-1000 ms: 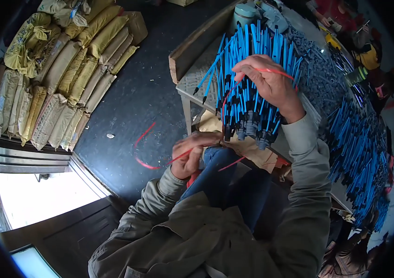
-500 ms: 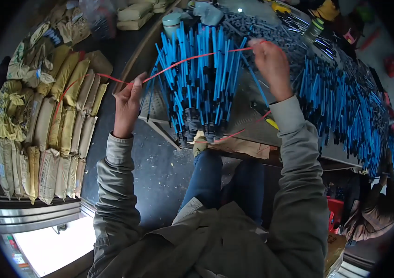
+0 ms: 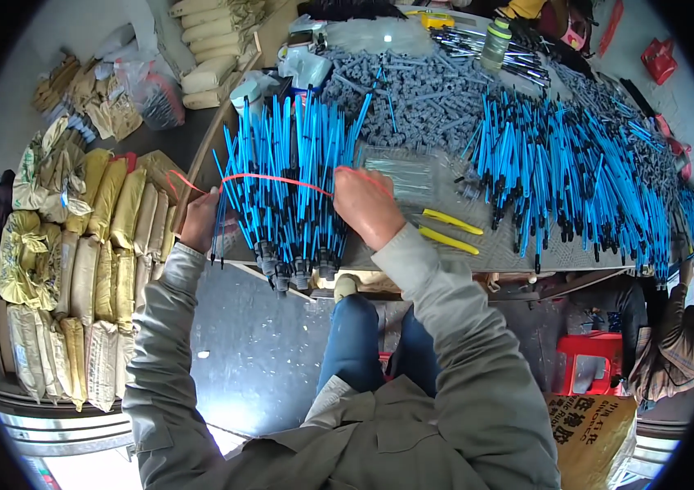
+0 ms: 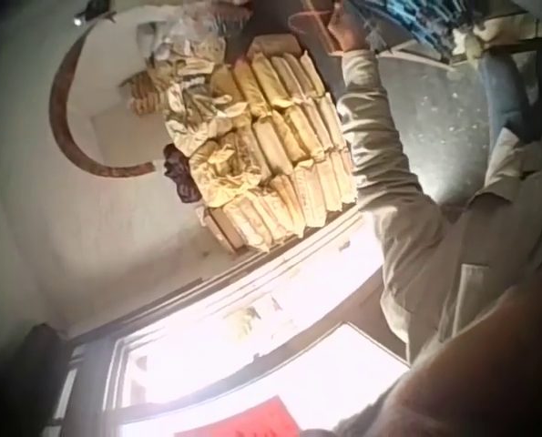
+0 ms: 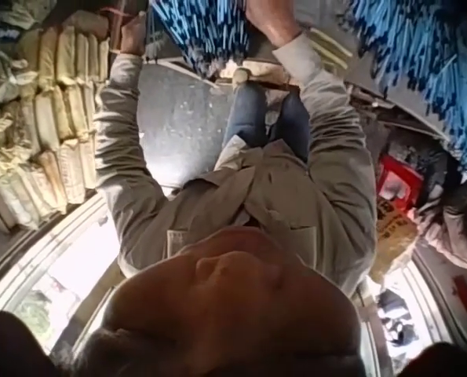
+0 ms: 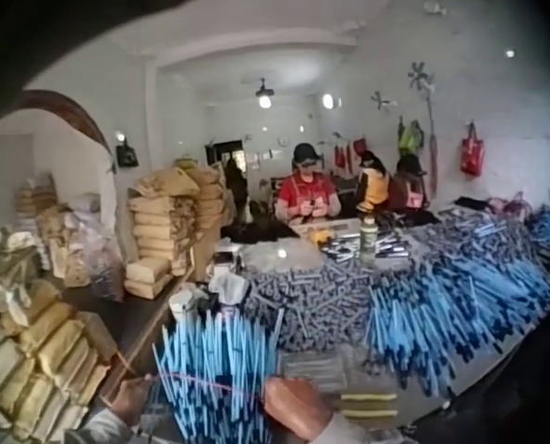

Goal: The person bundles a set of blue tubes together by securing them with string and fasteners, using pliers to tighten the fasteners.

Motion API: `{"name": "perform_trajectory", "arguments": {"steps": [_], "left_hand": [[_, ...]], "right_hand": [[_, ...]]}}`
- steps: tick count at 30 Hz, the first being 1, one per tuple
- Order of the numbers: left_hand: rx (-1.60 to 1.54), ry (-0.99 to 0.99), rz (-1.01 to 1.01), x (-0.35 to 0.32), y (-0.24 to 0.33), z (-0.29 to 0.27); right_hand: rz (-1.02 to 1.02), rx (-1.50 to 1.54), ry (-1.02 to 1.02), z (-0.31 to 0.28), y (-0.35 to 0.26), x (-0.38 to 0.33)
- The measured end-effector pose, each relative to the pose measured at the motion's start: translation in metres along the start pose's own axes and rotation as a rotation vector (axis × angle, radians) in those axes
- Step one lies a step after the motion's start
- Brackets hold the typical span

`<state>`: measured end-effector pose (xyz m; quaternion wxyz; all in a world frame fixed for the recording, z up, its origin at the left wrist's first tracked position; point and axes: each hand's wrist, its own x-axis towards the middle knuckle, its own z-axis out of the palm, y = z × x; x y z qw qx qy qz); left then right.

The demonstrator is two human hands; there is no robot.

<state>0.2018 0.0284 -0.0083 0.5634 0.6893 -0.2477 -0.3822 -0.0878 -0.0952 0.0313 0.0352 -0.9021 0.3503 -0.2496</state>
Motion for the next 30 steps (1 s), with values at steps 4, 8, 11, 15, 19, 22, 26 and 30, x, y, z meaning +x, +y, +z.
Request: {"name": "perform_trajectory", "arguments": {"steps": [4, 8, 11, 15, 19, 22, 26, 30], "left_hand": [[0.13, 0.028, -0.079, 0.001, 0.011, 0.008], [-0.015, -0.034, 0.038, 0.015, -0.004, 0.008], [-0.318, -0.09, 0.203, 0.017, -0.006, 0.008], [-0.305, -0.137, 0.069, 0.024, 0.001, -0.007], [-0.087, -0.063, 0.073, 0.036, 0.001, -0.002], [0.029, -0.175, 0.322, 0.021, 0.014, 0.022], [0.479, -0.148, 0.802, 0.026, -0.021, 0.01], [-0.202, -0.242, 0.425, 0.001, -0.055, 0.01]], "right_hand": [[0.065, 0.12, 0.066, 0.015, -0.012, -0.022], [0.142, 0.348, 0.12, 0.032, -0.049, -0.027], [0.13, 0.477, 0.204, 0.038, -0.049, -0.028], [0.554, 1.337, 0.235, 0.064, -0.01, -0.024], [0.187, 0.417, 0.128, 0.069, 0.015, -0.013], [0.036, 0.284, -0.001, 0.073, 0.019, 0.006], [0.478, 1.11, -0.273, 0.074, -0.014, 0.018], [0.428, 1.205, -0.15, 0.071, -0.032, -0.018]]}}
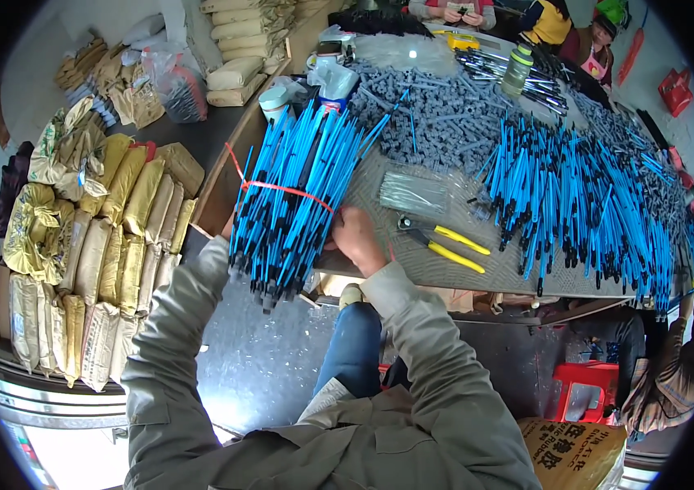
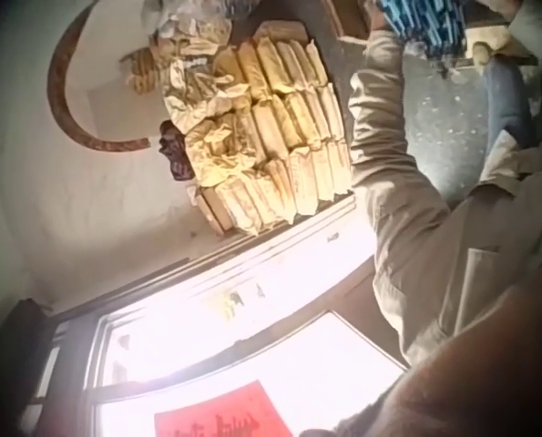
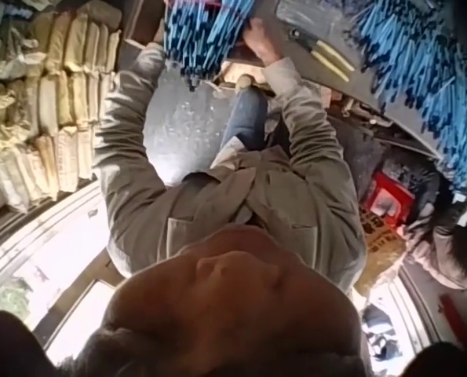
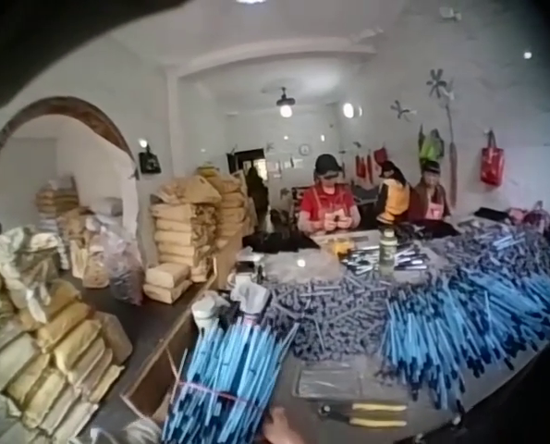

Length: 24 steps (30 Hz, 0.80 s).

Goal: The person bundles a set of blue tubes together by securing them with string and fasteners, using pliers to tighten the fasteners.

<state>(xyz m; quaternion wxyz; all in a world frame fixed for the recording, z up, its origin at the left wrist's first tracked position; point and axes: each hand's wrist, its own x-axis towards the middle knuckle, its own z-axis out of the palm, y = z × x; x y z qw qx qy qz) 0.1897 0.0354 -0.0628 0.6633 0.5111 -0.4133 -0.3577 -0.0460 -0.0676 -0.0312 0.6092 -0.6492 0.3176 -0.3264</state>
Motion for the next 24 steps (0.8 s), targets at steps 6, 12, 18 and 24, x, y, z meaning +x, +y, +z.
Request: {"name": "perform_trajectory", "arguments": {"steps": [6, 12, 18, 24], "left_hand": [[-0.685, 0.094, -0.476, -0.121, 0.012, 0.029], [0.165, 0.069, 0.022, -0.158, 0.003, 0.066], [-0.065, 0.353, -0.149, -0.169, -0.01, 0.079], [-0.741, -0.134, -0.152, -0.188, -0.061, 0.072]], "right_hand": [[-0.244, -0.127, 0.056, -0.007, -0.006, -0.094], [0.095, 0.649, 0.115, -0.002, 0.051, -0.133], [0.035, 0.628, 0.062, -0.004, 0.086, -0.132], [0.248, 0.645, -0.007, -0.002, 0.064, -0.121]]}}
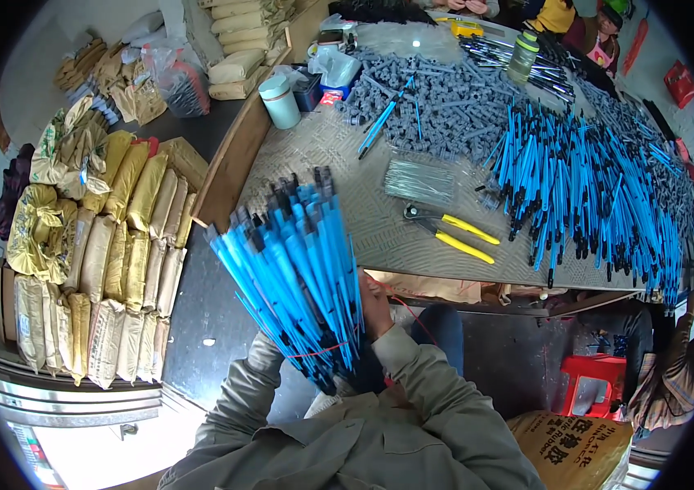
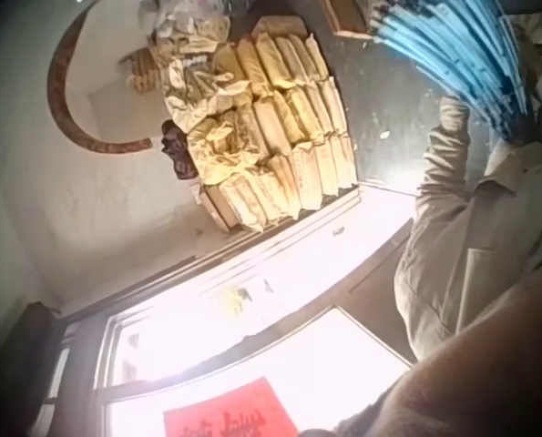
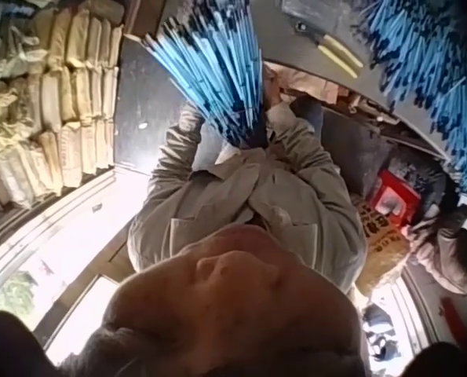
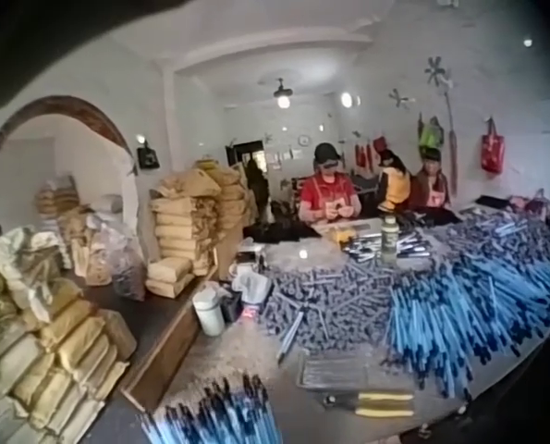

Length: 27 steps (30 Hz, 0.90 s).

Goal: The person bundles a set of blue tubes together by securing them with string and fasteners, using pliers to tighten the fasteners.

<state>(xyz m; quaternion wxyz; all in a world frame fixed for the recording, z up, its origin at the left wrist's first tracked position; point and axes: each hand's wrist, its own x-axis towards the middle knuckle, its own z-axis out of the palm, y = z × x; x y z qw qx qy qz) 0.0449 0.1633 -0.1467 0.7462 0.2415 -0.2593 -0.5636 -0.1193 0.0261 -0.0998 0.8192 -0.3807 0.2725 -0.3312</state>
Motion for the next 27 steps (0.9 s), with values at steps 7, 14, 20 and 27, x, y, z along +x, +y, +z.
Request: {"name": "perform_trajectory", "arguments": {"steps": [7, 14, 20, 27], "left_hand": [[0.851, -0.111, 0.112, -0.031, -0.03, 0.007], [-0.564, -0.633, 0.125, 0.073, 0.052, 0.002], [0.048, -0.21, 0.277, 0.249, 0.239, 0.038], [-0.02, -0.308, 0.241, 0.244, 0.175, 0.033]], "right_hand": [[-0.023, -0.129, -0.201, 0.007, -0.009, -0.023], [-0.629, -0.354, -0.257, 0.099, -0.127, 0.043], [-0.925, -0.134, -0.421, 0.172, -0.22, 0.116], [-0.765, -0.16, -0.282, 0.106, -0.176, 0.2]]}}
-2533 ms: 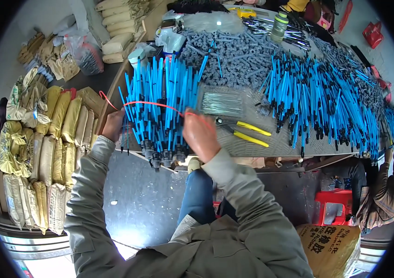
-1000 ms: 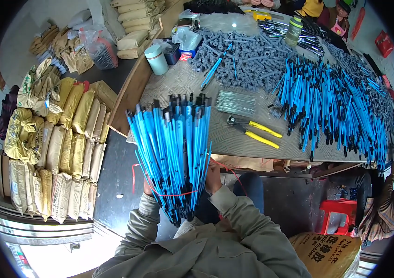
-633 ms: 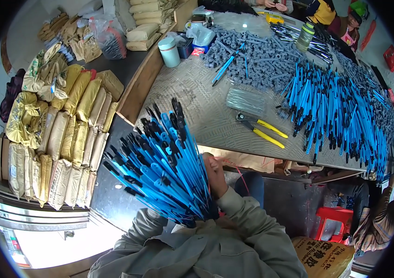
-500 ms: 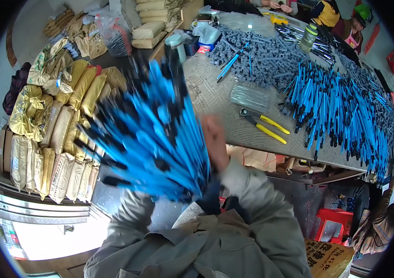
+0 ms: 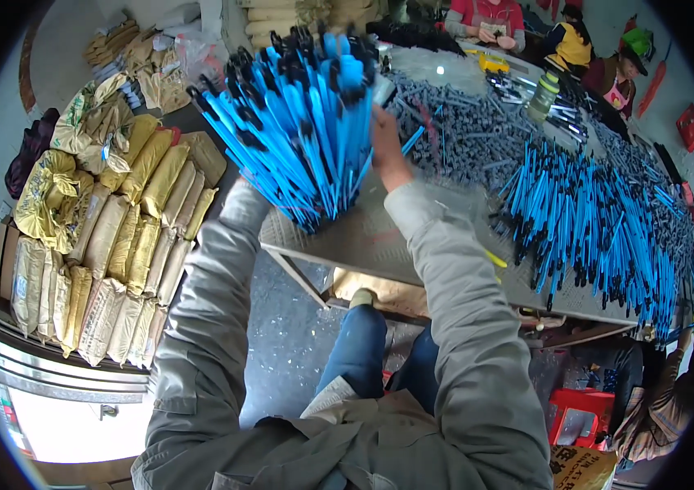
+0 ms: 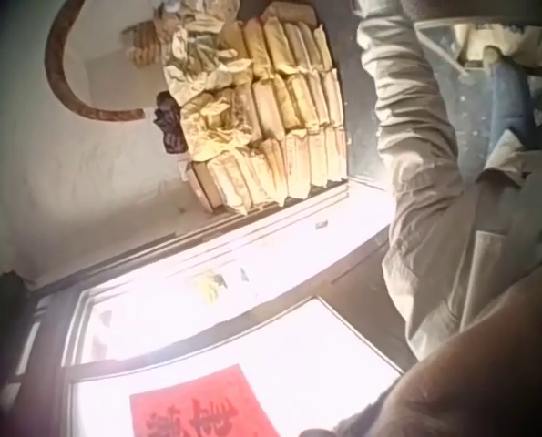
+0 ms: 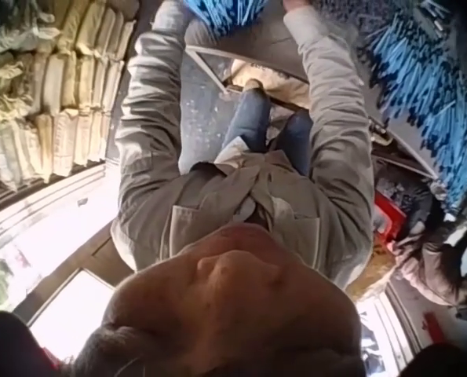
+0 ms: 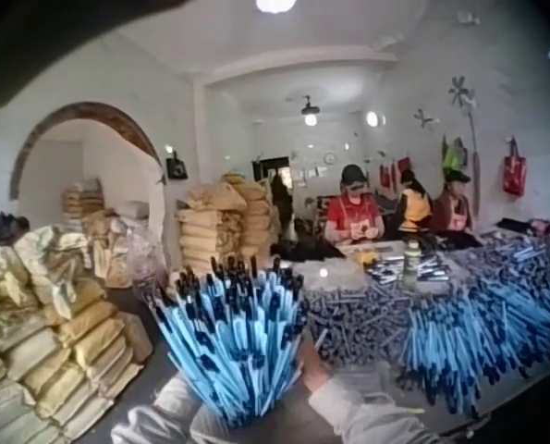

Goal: The person bundles a set of blue tubes together by securing them with string and fasteners, using pliers to tighten the fasteners.

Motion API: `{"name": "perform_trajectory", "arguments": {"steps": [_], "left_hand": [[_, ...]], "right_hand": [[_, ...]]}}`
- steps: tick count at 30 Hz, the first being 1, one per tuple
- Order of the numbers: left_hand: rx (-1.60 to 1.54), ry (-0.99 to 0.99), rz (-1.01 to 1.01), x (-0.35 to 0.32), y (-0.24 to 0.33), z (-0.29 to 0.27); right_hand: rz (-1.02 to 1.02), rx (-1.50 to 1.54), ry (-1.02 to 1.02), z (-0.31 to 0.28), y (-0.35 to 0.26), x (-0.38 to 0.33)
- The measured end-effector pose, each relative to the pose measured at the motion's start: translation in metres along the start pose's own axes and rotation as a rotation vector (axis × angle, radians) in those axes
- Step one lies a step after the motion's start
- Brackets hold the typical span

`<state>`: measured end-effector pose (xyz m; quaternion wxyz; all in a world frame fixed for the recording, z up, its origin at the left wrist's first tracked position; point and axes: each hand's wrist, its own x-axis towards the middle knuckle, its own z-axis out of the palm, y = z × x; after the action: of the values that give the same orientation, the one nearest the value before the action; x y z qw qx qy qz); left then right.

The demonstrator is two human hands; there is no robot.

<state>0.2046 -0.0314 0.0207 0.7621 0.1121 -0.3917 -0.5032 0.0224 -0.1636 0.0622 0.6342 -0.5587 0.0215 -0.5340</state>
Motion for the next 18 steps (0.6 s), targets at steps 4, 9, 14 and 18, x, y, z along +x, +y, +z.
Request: {"name": "perform_trajectory", "arguments": {"steps": [4, 9, 14, 18], "left_hand": [[-0.016, -0.111, -0.009, 0.032, 0.009, 0.021], [0.013, -0.222, 0.008, 0.062, 0.016, 0.041], [0.009, -0.294, -0.007, 0.039, 0.008, 0.06], [-0.03, -0.289, -0.073, 0.029, 0.016, 0.057]], "right_hand": [[-0.279, -0.257, -0.111, -0.045, 0.036, 0.038], [-0.442, -0.365, -0.072, -0.006, 0.025, 0.044], [0.133, 0.414, 0.029, 0.027, -0.009, 0.029], [0.294, 0.699, 0.084, 0.019, 0.014, 0.024]]}}
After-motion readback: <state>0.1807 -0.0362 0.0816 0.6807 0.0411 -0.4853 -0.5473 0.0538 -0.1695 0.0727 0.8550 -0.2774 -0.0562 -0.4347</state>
